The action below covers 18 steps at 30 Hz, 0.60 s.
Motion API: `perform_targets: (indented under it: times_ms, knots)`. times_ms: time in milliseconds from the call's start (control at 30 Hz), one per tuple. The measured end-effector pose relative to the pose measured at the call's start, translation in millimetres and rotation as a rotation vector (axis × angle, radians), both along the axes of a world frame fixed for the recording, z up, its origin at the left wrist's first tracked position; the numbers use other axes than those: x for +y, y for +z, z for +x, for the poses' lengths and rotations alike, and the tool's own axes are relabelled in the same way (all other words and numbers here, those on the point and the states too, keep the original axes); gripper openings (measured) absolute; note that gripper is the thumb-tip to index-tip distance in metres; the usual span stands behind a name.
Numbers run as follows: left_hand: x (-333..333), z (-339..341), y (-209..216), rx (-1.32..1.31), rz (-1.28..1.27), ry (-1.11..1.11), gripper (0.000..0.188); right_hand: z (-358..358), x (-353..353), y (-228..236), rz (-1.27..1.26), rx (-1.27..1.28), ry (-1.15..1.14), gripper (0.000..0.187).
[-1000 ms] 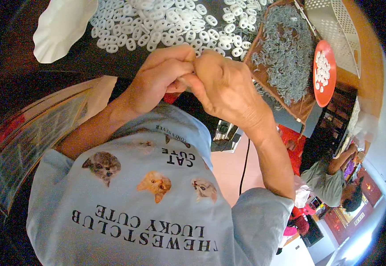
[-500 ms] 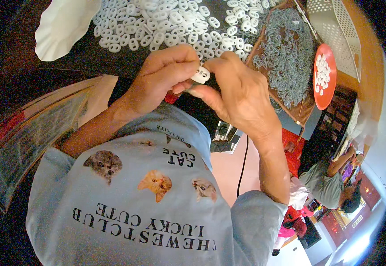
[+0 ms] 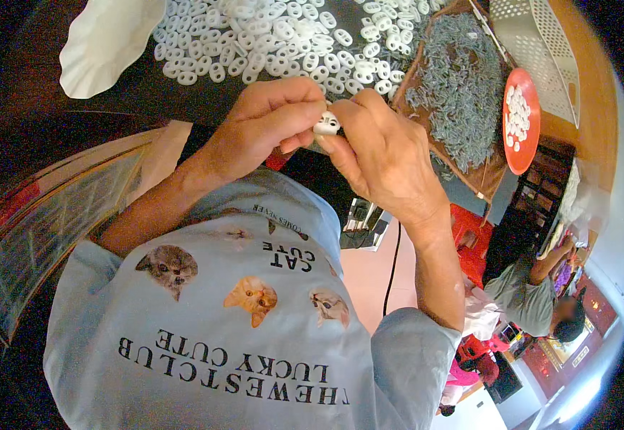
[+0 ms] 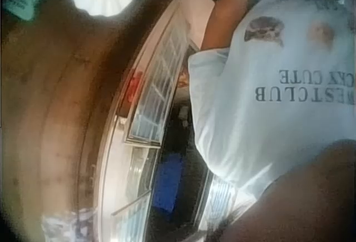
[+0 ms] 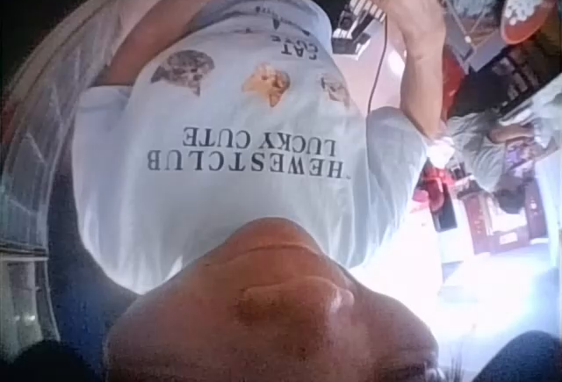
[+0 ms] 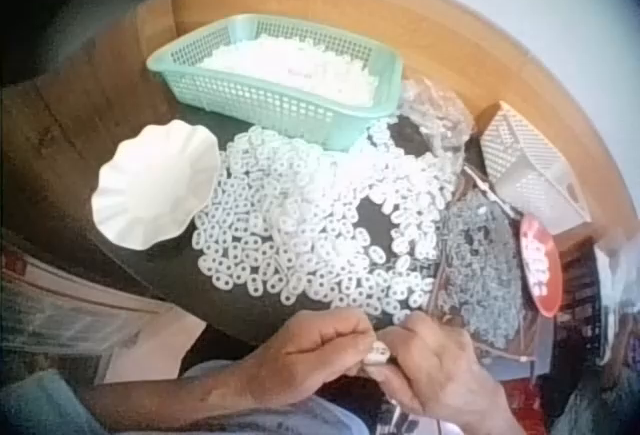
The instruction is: Manually attaching small metal hooks onto white plastic rings at a workstation.
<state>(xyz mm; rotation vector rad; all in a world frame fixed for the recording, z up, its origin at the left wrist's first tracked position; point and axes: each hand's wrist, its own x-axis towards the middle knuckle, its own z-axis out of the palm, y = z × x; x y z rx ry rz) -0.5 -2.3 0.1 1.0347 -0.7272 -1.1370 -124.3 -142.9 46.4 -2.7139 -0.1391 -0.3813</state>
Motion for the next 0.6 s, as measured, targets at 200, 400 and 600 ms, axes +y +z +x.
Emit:
perform_targets:
  times_ms: [200,400,600]
  knots:
    - [-0.1,-2.5,1.2,-0.003,0.013,-0.001,0.02,-1.3,1.5,-2.9,-0.007,-0.02,0.002,0.029]
    - [-0.2,-1.5,2.4,0.026,0.028,-0.027,0.019,-4.6,3.0,-4.7,0.06,0.026,-0.033,0.024]
    - [-4.4,-2.6,5.7,0.01,0.061,-0.034,0.02,-9.8,-5.1,3.3,0.456,0.144,-0.143,0.015]
